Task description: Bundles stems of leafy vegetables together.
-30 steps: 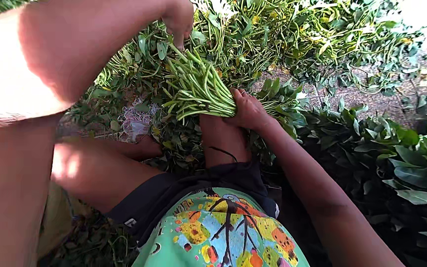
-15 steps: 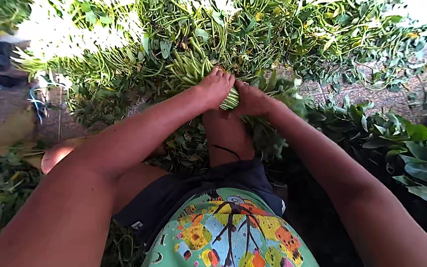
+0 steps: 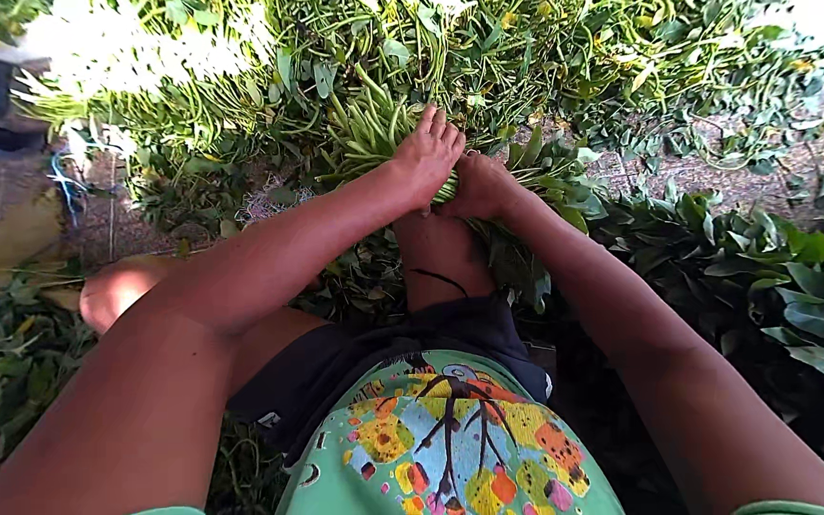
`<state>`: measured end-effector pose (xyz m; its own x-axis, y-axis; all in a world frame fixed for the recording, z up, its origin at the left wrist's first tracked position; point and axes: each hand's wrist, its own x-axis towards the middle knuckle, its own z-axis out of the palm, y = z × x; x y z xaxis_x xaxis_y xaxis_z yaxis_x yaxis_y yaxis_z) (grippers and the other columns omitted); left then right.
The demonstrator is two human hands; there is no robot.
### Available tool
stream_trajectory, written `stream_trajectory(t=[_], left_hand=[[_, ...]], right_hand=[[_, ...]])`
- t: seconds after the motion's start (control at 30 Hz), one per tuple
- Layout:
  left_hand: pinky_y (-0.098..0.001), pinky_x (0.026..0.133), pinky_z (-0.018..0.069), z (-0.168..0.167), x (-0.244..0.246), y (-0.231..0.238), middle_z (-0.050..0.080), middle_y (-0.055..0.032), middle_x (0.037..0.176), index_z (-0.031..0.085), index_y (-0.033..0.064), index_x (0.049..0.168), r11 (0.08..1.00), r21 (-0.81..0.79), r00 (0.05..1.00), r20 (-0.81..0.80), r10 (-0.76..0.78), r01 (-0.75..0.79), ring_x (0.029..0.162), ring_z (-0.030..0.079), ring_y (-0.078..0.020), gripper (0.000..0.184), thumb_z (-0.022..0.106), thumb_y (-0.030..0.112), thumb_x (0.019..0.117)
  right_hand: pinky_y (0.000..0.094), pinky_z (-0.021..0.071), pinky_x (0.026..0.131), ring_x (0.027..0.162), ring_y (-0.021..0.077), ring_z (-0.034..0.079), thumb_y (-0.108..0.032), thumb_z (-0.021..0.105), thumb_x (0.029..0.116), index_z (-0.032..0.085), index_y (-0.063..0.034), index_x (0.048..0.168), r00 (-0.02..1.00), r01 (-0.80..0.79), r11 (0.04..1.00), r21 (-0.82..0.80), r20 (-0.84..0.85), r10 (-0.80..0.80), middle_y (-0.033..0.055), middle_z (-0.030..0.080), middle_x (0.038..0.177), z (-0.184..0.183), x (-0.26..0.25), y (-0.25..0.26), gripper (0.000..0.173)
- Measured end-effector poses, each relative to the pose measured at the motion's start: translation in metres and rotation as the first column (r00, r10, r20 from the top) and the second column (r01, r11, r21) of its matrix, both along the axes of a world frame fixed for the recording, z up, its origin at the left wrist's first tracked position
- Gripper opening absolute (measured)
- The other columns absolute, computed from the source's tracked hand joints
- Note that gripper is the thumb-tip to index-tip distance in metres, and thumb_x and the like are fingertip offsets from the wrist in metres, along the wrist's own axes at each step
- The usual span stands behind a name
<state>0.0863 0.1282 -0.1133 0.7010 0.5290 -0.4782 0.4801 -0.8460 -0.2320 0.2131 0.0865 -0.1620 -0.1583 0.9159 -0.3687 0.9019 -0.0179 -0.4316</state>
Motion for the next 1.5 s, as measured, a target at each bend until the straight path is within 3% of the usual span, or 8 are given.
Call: stream_trajectory(t=[0.2, 0.4, 0.57, 0.8, 1.0, 1.2, 1.3, 1.5], left_hand=[[-0.0560, 0.126, 0.0103, -0.012, -0.003, -0.006, 0.039, -0.0331, 0.151, 0.034, -0.0126, 0.148, 0.998, -0.057, 0.999, 0.011, 0.031, -0.030, 0.148, 0.031, -0.0460, 0.111, 0.089, 0.047, 0.0734], [-0.0576, 0.109, 0.0387, -0.008, 0.016, 0.020, 0.059, -0.0248, 0.131, 0.050, -0.0051, 0.139, 0.978, -0.195, 0.996, -0.062, 0.065, -0.076, 0.124, 0.057, -0.0412, 0.080, 0.089, 0.023, 0.0743], [-0.0609, 0.089, 0.0500, 0.000, 0.027, 0.025, 0.066, -0.0221, 0.113, 0.060, -0.0012, 0.127, 0.965, -0.215, 0.983, -0.136, 0.124, -0.152, 0.107, 0.064, -0.0415, 0.064, 0.087, 0.027, 0.0770], [-0.0615, 0.093, 0.0477, -0.005, 0.036, 0.025, 0.064, -0.0215, 0.120, 0.057, -0.0009, 0.132, 0.972, -0.222, 0.993, -0.108, 0.050, -0.073, 0.112, 0.062, -0.0416, 0.068, 0.086, 0.027, 0.0774], [-0.0668, 0.091, 0.0485, -0.018, 0.002, 0.051, 0.060, -0.0250, 0.127, 0.054, 0.0005, 0.137, 0.920, -0.368, 0.986, 0.045, 0.163, -0.136, 0.114, 0.061, -0.0448, 0.075, 0.087, 0.032, 0.0780], [-0.0614, 0.094, 0.0481, -0.011, 0.010, 0.042, 0.064, -0.0211, 0.121, 0.055, 0.0013, 0.135, 0.947, -0.310, 0.996, -0.033, 0.079, -0.085, 0.112, 0.063, -0.0405, 0.071, 0.086, 0.030, 0.0780], [-0.0606, 0.093, 0.0486, -0.011, 0.013, 0.043, 0.065, -0.0194, 0.120, 0.057, 0.0028, 0.134, 0.951, -0.302, 0.998, -0.016, 0.058, -0.060, 0.111, 0.063, -0.0392, 0.070, 0.086, 0.030, 0.0762], [-0.0581, 0.099, 0.0445, -0.016, 0.011, 0.037, 0.065, -0.0188, 0.117, 0.057, 0.0027, 0.130, 0.956, -0.292, 1.000, 0.014, 0.011, -0.007, 0.110, 0.063, -0.0369, 0.067, 0.085, 0.032, 0.0770]], right_hand=[[0.0631, 0.0513, 0.090, 0.108, 0.0413, 0.065, -0.049, 0.088, 0.0698, 0.059, -0.0011, 0.130, 0.989, -0.120, 0.989, 0.083, -0.071, 0.126, 0.0233, 0.065, 0.116, -0.014, 0.021, 0.004, 0.082], [0.0604, 0.0506, 0.096, 0.114, 0.0429, 0.064, -0.055, 0.089, 0.0711, 0.044, 0.0019, 0.145, 0.994, 0.091, 0.990, 0.109, -0.070, -0.084, 0.0271, 0.061, 0.125, -0.014, 0.013, -0.014, 0.103], [0.0718, 0.0194, 0.117, 0.150, 0.0474, 0.028, -0.064, 0.093, 0.0566, 0.009, -0.0032, 0.164, 0.976, 0.100, 0.993, -0.059, 0.200, -0.087, 0.0315, 0.026, 0.162, -0.002, 0.056, -0.037, 0.150], [0.0712, 0.0326, 0.110, 0.141, 0.0512, 0.040, -0.026, 0.099, 0.0647, 0.022, -0.0167, 0.164, 0.959, -0.126, 0.978, -0.164, 0.233, 0.162, 0.0286, 0.037, 0.156, -0.021, 0.101, -0.010, 0.126], [0.0771, 0.0180, 0.115, 0.149, 0.0519, 0.028, 0.005, 0.080, 0.0707, 0.030, -0.0033, 0.160, 0.973, 0.098, 0.895, 0.435, 0.146, -0.177, 0.0310, 0.034, 0.159, -0.054, 0.062, -0.052, 0.103], [0.0677, 0.0322, 0.115, 0.148, 0.0506, 0.031, -0.025, 0.089, 0.0672, 0.030, -0.0027, 0.159, 0.979, 0.200, 0.899, 0.389, -0.126, -0.163, 0.0302, 0.030, 0.161, -0.070, 0.079, -0.090, 0.111], [0.0697, 0.0407, 0.108, 0.146, 0.0550, 0.029, -0.019, 0.097, 0.0581, 0.018, -0.0069, 0.163, 0.955, 0.289, 0.932, 0.218, -0.129, -0.266, 0.0314, 0.013, 0.165, -0.063, 0.090, -0.107, 0.132], [0.0637, 0.0496, 0.102, 0.136, 0.0541, 0.046, -0.007, 0.089, 0.0687, 0.018, -0.0022, 0.162, 0.847, 0.529, 0.775, 0.345, -0.151, -0.510, 0.0353, 0.021, 0.162, -0.106, 0.056, -0.127, 0.117]])
